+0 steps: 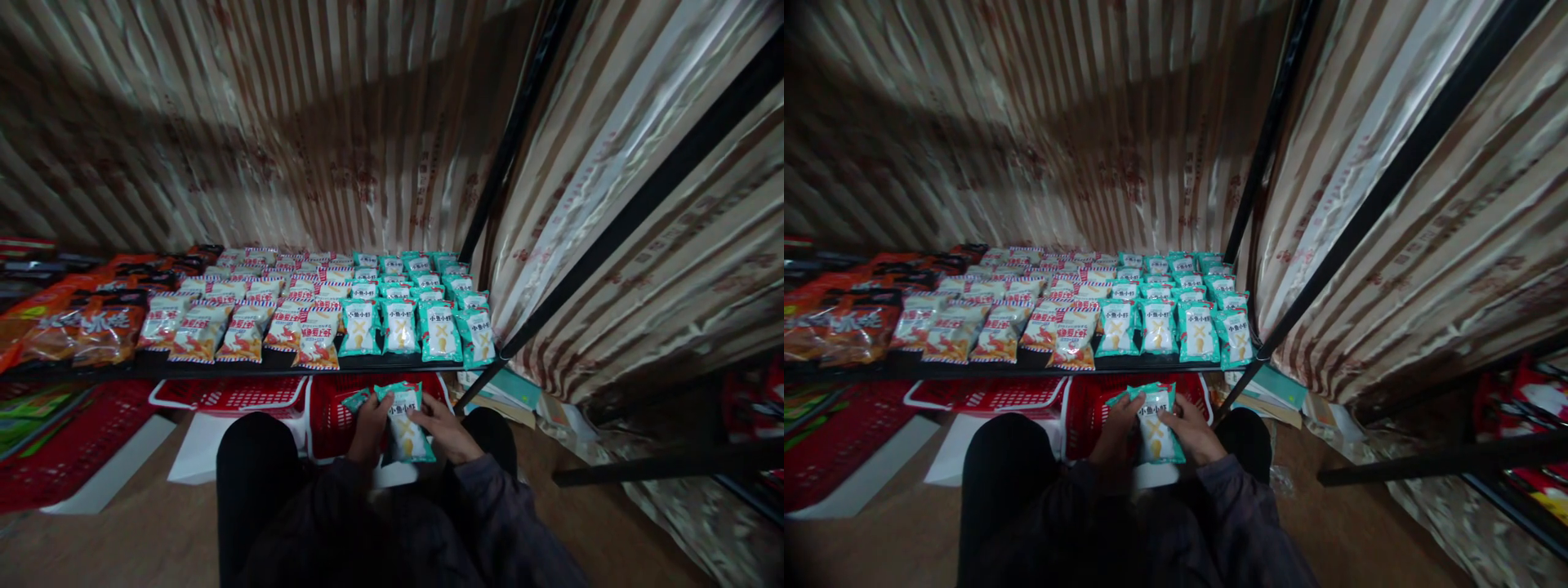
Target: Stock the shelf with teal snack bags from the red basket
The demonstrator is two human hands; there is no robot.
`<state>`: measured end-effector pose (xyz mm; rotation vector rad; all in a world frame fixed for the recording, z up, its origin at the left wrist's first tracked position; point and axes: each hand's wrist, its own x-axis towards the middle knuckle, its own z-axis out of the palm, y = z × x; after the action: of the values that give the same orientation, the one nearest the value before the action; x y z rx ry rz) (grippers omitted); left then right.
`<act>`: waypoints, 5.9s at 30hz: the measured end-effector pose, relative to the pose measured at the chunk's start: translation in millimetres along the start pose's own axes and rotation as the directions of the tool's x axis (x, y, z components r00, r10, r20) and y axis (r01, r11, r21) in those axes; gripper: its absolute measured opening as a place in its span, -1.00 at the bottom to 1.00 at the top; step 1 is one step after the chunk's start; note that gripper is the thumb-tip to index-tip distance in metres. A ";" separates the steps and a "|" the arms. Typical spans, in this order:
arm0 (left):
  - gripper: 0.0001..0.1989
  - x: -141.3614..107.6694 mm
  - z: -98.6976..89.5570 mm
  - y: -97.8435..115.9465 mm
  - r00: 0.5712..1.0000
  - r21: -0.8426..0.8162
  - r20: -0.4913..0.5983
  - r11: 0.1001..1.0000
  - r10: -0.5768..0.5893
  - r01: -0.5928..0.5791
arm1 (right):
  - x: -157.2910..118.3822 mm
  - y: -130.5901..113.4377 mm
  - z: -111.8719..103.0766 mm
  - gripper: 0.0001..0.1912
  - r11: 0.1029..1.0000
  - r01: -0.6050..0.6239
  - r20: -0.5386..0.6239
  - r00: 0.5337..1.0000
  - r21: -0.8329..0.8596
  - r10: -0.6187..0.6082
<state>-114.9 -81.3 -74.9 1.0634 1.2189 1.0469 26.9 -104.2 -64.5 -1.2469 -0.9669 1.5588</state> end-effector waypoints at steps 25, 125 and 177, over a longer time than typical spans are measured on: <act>-0.55 -1.3 -3.7 68.7 0.994 -0.292 0.099 0.956 0.038 -0.008 | 27.5 -57.0 17.5 -0.70 0.913 0.259 -0.427 0.898 0.315 -0.108; -0.56 3.4 11.8 122.6 0.981 -0.251 -0.066 0.949 0.182 -0.192 | -23.7 -47.8 37.2 -0.82 0.611 0.554 -0.340 0.518 -0.565 -0.785; -0.35 -0.4 -2.0 93.5 0.955 -0.312 0.297 0.944 -0.007 0.104 | 38.7 -86.1 13.5 -0.64 0.899 0.422 -0.580 0.763 0.116 -0.283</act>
<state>-120.5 -63.7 16.8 0.8820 0.7992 0.9668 24.3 -42.3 7.9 -1.1585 -0.5658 0.8979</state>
